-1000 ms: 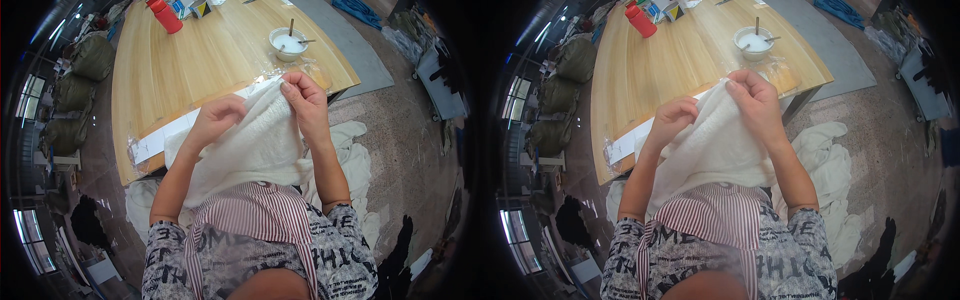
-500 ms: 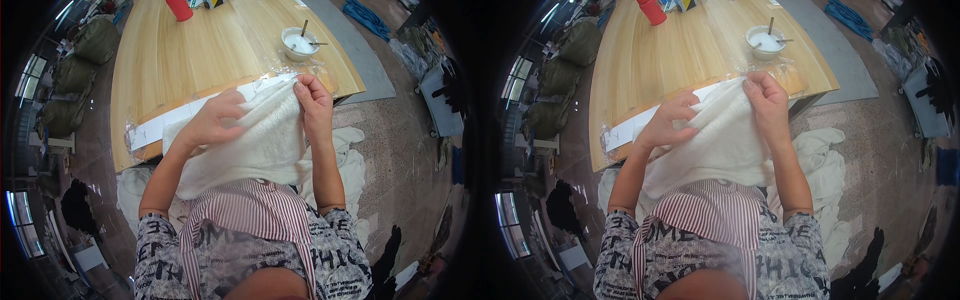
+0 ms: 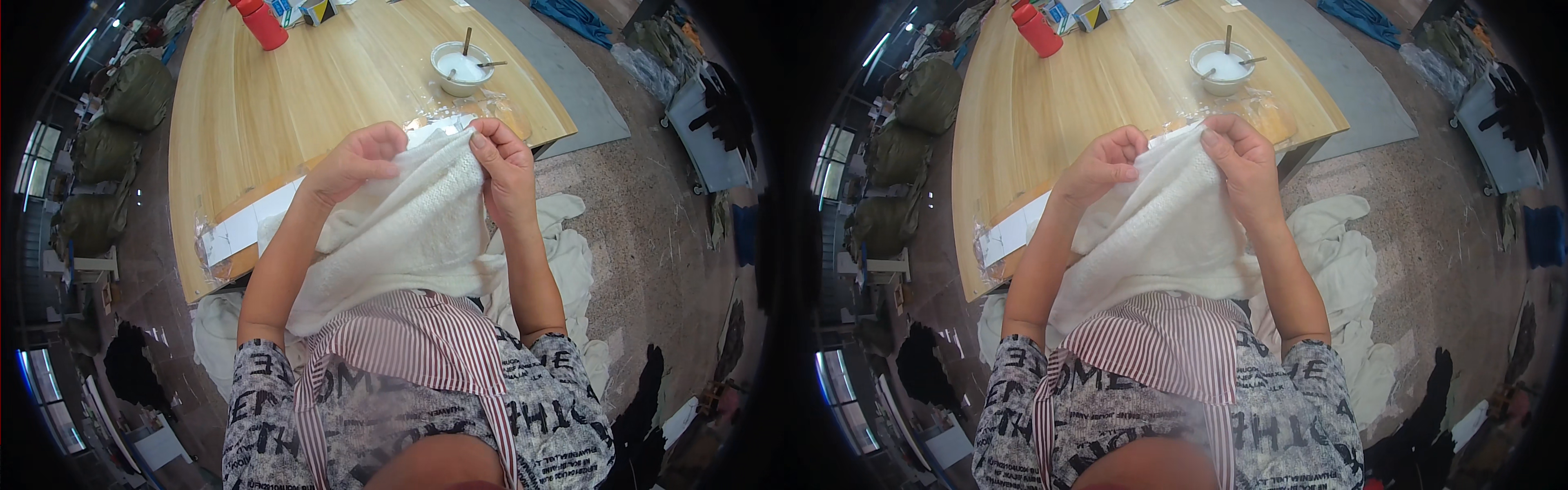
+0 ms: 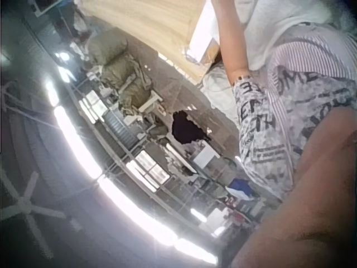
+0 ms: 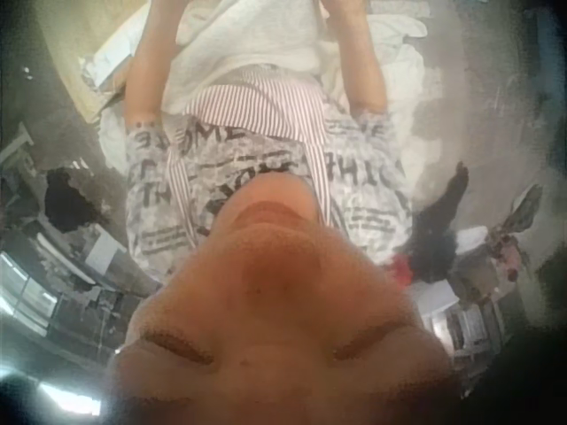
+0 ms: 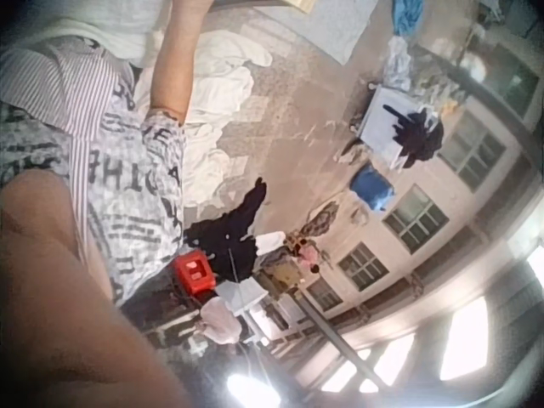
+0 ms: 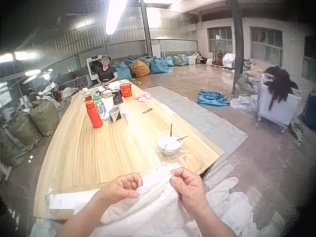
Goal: Apply adhesive or markings to fabric strips and attach them to larger pieces of white cloth on a production table.
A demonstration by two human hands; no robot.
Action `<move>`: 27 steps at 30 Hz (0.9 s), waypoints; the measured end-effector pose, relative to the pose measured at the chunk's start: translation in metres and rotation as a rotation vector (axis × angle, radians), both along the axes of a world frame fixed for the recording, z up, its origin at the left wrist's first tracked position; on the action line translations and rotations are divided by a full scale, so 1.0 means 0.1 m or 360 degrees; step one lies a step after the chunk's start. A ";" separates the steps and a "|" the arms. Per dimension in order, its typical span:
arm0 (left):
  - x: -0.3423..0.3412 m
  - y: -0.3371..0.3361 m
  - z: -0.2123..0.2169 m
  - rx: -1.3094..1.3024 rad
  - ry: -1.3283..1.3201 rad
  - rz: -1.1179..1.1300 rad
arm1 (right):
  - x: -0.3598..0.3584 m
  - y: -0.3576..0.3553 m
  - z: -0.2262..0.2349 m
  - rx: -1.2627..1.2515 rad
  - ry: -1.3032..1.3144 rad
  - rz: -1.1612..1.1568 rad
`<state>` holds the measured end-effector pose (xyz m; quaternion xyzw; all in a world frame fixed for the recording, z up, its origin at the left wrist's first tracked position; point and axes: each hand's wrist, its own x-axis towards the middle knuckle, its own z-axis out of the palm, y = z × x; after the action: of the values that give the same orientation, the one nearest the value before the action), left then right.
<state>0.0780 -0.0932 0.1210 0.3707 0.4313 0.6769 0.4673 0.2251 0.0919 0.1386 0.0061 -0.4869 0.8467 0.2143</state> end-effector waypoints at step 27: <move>0.71 -0.17 0.07 -0.0413 0.0886 0.1412 | -0.01 0.05 -0.21 -0.0038 -0.0032 -0.0109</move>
<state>0.1487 -0.1103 0.1278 0.2575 0.7340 0.6267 0.0464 0.2245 0.0973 0.1175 -0.0217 -0.4789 0.8446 0.2383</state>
